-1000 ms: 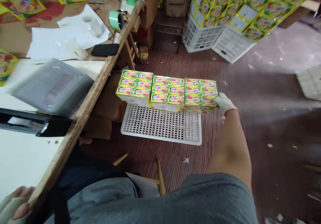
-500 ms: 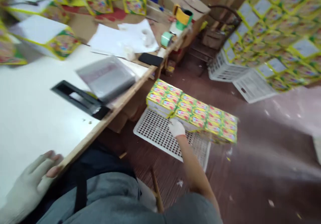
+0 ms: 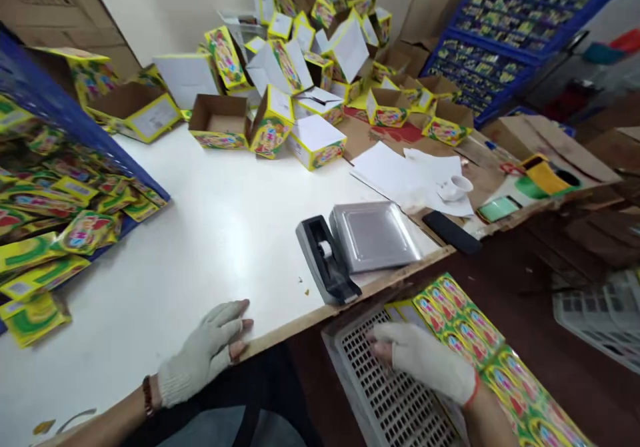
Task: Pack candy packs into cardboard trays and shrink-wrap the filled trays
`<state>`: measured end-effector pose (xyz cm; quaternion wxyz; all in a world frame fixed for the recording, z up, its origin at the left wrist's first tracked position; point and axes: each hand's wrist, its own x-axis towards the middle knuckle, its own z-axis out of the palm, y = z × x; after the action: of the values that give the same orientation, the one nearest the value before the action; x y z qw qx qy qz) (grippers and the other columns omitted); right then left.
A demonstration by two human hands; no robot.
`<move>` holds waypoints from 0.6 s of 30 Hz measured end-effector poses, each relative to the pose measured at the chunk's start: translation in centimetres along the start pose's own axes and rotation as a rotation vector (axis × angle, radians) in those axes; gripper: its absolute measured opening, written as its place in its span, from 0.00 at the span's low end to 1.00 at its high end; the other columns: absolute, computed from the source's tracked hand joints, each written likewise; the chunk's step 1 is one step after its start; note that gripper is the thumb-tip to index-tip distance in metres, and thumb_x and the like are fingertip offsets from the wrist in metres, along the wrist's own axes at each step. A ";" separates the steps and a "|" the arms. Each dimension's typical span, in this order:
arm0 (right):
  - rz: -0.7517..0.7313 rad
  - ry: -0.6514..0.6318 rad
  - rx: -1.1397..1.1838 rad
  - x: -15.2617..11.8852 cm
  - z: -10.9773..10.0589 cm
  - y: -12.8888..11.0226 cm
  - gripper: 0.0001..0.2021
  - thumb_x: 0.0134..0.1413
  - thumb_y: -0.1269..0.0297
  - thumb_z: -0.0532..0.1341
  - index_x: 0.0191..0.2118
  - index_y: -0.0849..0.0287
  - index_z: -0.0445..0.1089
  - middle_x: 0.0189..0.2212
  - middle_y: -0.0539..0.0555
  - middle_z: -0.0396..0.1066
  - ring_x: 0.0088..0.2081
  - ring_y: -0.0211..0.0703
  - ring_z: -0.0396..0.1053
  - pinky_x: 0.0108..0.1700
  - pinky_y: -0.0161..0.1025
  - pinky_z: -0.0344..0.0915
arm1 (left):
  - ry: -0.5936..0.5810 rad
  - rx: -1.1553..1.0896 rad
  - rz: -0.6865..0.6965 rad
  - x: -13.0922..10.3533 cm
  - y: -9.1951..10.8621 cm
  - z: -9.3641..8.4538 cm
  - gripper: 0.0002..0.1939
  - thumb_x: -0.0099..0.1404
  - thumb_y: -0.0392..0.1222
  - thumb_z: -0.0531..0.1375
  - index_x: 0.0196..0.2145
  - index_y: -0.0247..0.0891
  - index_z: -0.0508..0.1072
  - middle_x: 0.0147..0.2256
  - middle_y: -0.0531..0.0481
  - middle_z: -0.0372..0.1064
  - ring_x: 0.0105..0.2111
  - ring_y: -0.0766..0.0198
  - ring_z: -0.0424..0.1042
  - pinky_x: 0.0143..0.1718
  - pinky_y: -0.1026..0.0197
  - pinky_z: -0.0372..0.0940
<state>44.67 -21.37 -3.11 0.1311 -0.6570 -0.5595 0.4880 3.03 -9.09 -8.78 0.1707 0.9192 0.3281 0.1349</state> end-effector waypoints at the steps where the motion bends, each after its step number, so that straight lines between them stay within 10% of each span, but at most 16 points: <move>1: -0.069 0.014 0.007 2.2 -1.3 -3.0 0.18 0.59 0.50 0.57 0.44 0.55 0.77 0.39 0.55 0.79 0.41 0.48 0.75 0.45 0.44 0.72 | 0.028 -0.010 0.011 0.5 -1.3 0.1 0.14 0.70 0.45 0.56 0.49 0.43 0.76 0.58 0.44 0.69 0.57 0.54 0.68 0.56 0.52 0.68; 5: -0.362 0.374 -0.255 14.8 -4.1 -14.3 0.17 0.60 0.58 0.56 0.50 0.55 0.73 0.44 0.56 0.76 0.46 0.49 0.73 0.53 0.48 0.69 | 0.231 0.041 -0.129 3.6 -7.8 -0.1 0.11 0.68 0.41 0.55 0.42 0.39 0.77 0.54 0.40 0.71 0.54 0.51 0.70 0.54 0.46 0.68; 11: -0.502 0.497 -1.015 35.4 -2.8 -25.9 0.24 0.55 0.72 0.59 0.59 0.65 0.67 0.61 0.68 0.64 0.65 0.58 0.57 0.64 0.53 0.56 | 0.325 0.066 -0.231 3.4 -12.4 -1.7 0.09 0.68 0.35 0.53 0.39 0.37 0.74 0.49 0.41 0.72 0.51 0.52 0.70 0.55 0.45 0.66; 18: -0.202 0.593 -1.097 44.8 -4.1 -32.1 0.17 0.60 0.77 0.54 0.51 0.68 0.73 0.48 0.76 0.73 0.54 0.63 0.69 0.53 0.62 0.62 | 0.223 0.005 -0.277 1.8 -11.9 -1.5 0.14 0.64 0.34 0.57 0.47 0.38 0.73 0.56 0.42 0.68 0.56 0.50 0.66 0.61 0.44 0.60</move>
<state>23.81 29.72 -0.25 -0.0300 -0.6800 -0.7274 -0.0874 -2.79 1.10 -12.01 0.1480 0.8450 0.4688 0.2106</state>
